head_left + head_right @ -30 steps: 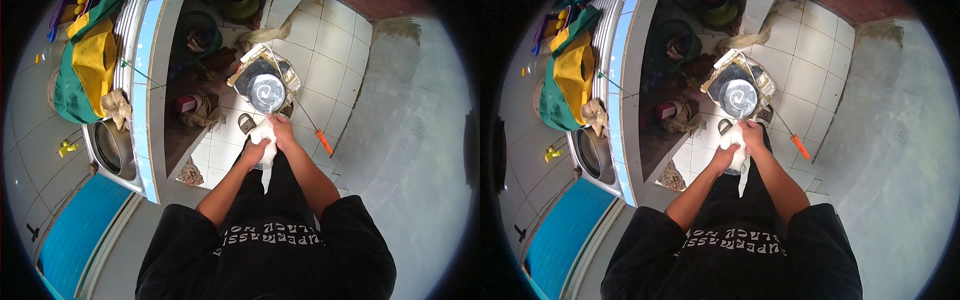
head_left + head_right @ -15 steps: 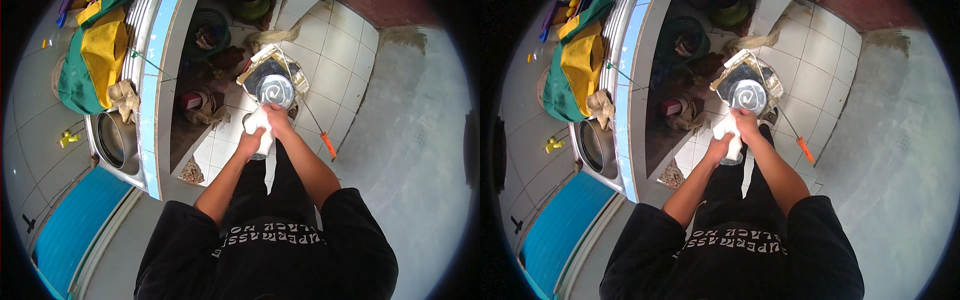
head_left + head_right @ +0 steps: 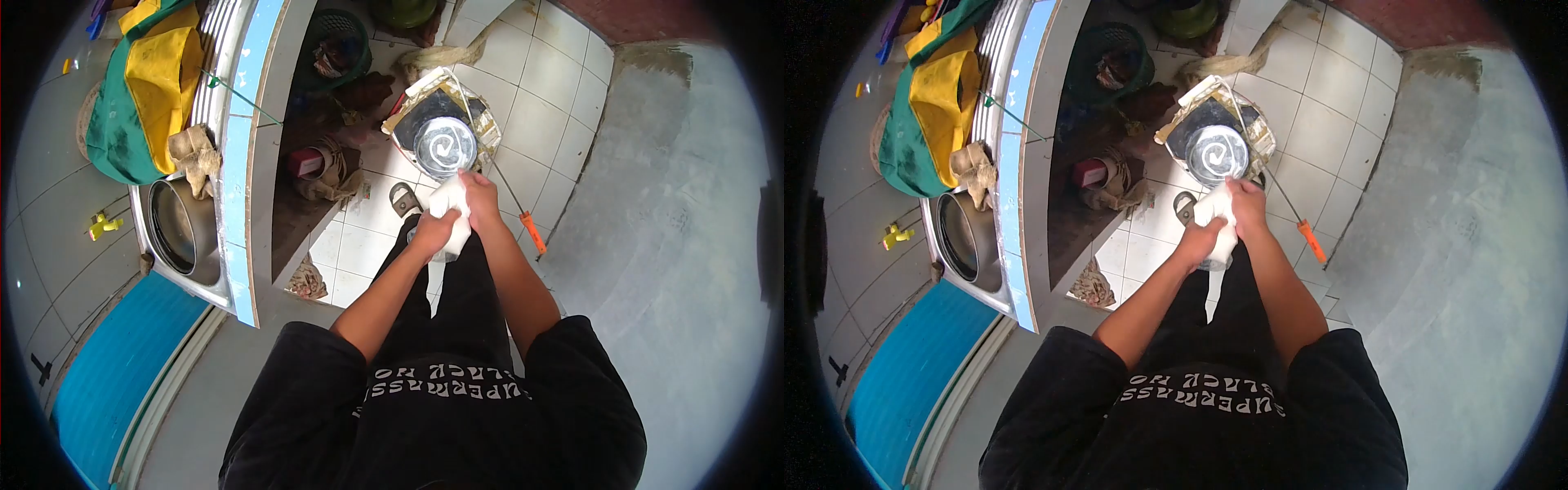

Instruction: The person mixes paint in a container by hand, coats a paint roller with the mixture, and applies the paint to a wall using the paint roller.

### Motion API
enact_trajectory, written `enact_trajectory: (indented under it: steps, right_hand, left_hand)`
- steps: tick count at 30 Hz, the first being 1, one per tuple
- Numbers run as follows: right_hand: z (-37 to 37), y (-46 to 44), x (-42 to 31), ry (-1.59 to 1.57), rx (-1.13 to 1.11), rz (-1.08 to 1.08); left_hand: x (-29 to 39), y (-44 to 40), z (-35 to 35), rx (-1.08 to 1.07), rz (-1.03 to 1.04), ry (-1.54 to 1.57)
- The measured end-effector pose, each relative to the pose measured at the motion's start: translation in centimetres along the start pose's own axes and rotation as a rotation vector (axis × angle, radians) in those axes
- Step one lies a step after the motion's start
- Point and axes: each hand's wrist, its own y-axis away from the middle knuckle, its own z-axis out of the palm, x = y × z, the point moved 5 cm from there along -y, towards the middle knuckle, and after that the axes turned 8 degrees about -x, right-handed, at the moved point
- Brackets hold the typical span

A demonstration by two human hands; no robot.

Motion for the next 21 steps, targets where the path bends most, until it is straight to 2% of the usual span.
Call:
enact_trajectory:
  steps: [5, 7, 10, 16, 21]
  right_hand:
    - [3.4, -0.9, -2.4, 0.024, -0.011, -0.054]
    - [4.9, -0.6, -2.4, -0.001, -0.061, -0.05]
    - [5.8, 0.6, -0.8, 0.011, -0.067, -0.017]
    - [3.0, 2.2, 2.6, 0.05, -0.017, 0.046]
    - [1.1, 1.9, 0.5, 0.07, 0.035, 0.002]
  left_hand:
    - [1.2, -1.3, -2.0, 0.049, 0.07, 0.035]
    - [1.8, -0.6, -3.3, 0.126, 0.079, 0.0]
    - [0.5, 0.8, -4.1, 0.1, 0.088, 0.03]
    - [-2.8, 2.2, -2.9, 0.12, -0.03, 0.026]
    - [-2.0, 1.1, -0.6, 0.066, 0.031, 0.03]
